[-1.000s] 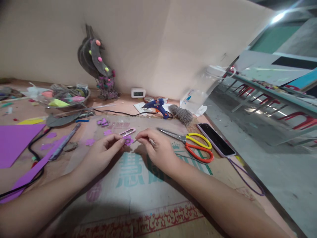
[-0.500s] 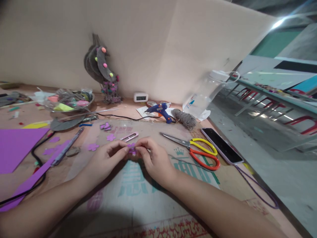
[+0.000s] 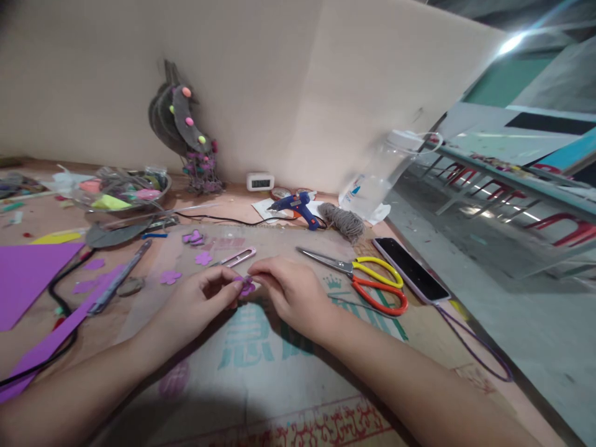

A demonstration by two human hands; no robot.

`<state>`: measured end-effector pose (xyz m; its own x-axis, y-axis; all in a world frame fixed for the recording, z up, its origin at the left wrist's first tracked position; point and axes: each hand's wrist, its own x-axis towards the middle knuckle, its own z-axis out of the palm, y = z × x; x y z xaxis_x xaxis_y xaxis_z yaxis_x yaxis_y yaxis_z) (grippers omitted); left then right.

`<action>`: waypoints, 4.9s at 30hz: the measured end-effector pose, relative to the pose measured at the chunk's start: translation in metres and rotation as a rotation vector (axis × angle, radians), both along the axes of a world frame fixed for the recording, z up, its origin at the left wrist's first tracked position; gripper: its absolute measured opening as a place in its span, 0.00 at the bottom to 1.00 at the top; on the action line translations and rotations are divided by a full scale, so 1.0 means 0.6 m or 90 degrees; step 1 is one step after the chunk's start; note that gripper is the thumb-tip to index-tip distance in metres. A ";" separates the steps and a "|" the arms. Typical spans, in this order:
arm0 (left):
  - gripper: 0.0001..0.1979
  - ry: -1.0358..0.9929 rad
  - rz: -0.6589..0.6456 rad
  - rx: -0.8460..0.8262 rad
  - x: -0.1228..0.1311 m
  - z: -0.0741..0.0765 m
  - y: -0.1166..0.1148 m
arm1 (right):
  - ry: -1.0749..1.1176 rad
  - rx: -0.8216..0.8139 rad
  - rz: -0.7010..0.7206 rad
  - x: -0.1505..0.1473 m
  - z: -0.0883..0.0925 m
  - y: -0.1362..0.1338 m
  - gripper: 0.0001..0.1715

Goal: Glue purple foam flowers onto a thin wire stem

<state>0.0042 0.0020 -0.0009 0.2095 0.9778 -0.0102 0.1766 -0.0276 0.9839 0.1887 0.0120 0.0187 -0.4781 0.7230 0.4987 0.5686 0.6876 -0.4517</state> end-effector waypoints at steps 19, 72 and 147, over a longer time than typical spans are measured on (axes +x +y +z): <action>0.07 0.046 -0.069 0.015 -0.002 -0.001 -0.003 | -0.064 -0.005 0.047 0.003 0.008 0.006 0.05; 0.12 -0.097 -0.002 -0.088 -0.005 -0.010 0.012 | 0.021 -0.003 -0.019 0.001 -0.008 -0.003 0.04; 0.09 0.020 -0.019 0.024 0.000 -0.003 -0.003 | 0.373 -0.508 -0.035 -0.029 -0.021 0.006 0.13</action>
